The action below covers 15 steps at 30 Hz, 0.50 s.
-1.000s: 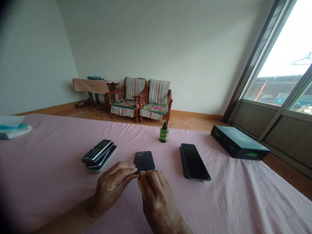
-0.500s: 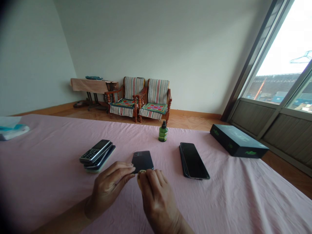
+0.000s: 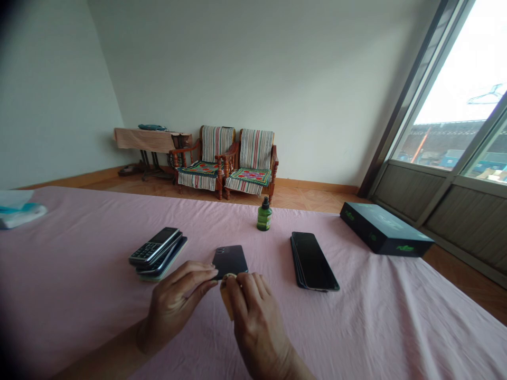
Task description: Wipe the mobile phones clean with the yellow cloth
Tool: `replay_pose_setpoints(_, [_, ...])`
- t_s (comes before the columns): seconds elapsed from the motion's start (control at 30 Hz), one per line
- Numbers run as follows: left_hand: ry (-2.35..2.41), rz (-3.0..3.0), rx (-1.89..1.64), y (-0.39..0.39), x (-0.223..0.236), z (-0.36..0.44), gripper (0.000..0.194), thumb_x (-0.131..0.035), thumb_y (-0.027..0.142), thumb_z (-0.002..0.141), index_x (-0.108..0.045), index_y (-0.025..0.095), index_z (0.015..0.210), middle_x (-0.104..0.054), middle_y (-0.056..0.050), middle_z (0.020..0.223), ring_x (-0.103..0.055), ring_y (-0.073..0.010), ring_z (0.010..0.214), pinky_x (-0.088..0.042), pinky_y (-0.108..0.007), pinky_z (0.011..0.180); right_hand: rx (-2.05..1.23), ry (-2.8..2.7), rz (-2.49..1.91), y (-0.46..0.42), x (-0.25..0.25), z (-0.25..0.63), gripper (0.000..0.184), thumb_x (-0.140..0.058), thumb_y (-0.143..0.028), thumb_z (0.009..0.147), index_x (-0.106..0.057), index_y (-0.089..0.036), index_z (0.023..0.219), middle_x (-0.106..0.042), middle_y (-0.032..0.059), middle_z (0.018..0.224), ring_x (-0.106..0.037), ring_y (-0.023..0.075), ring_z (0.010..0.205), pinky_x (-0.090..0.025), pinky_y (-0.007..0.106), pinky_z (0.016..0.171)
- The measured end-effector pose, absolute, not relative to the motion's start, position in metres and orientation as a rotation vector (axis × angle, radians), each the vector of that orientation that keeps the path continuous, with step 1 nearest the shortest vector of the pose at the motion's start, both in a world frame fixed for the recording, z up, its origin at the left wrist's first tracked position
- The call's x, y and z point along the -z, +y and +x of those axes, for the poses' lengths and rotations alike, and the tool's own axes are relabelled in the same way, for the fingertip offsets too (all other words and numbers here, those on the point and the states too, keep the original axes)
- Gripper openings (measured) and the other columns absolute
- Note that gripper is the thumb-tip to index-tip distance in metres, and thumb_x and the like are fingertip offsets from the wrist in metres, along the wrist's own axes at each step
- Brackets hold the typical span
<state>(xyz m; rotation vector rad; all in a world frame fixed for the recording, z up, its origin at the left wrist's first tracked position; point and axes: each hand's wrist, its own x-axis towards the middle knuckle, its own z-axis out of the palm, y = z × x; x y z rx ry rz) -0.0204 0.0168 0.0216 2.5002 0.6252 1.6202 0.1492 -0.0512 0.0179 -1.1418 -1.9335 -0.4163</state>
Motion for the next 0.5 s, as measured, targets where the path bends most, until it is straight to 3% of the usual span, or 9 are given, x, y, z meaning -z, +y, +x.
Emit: replay_pose_setpoints(0.5, [0.614, 2.504, -1.603, 0.0154, -0.0218, -0.0218, 0.014, -0.061, 0.009, 0.087, -0.066, 0.017, 0.097, -0.066, -0.004, 0.086, -0.066, -0.0172, 0.084, -0.057, -0.026, 0.076, 0.491, -1.943, -1.068, -0.0565, -0.0220, 0.1531, 0.032, -0.035, -0.007, 0.091, -0.054, -0.009, 0.117, -0.057, 0.0104, 0.086, -0.052, 0.0201, 0.072, -0.049, 0.033, 0.061])
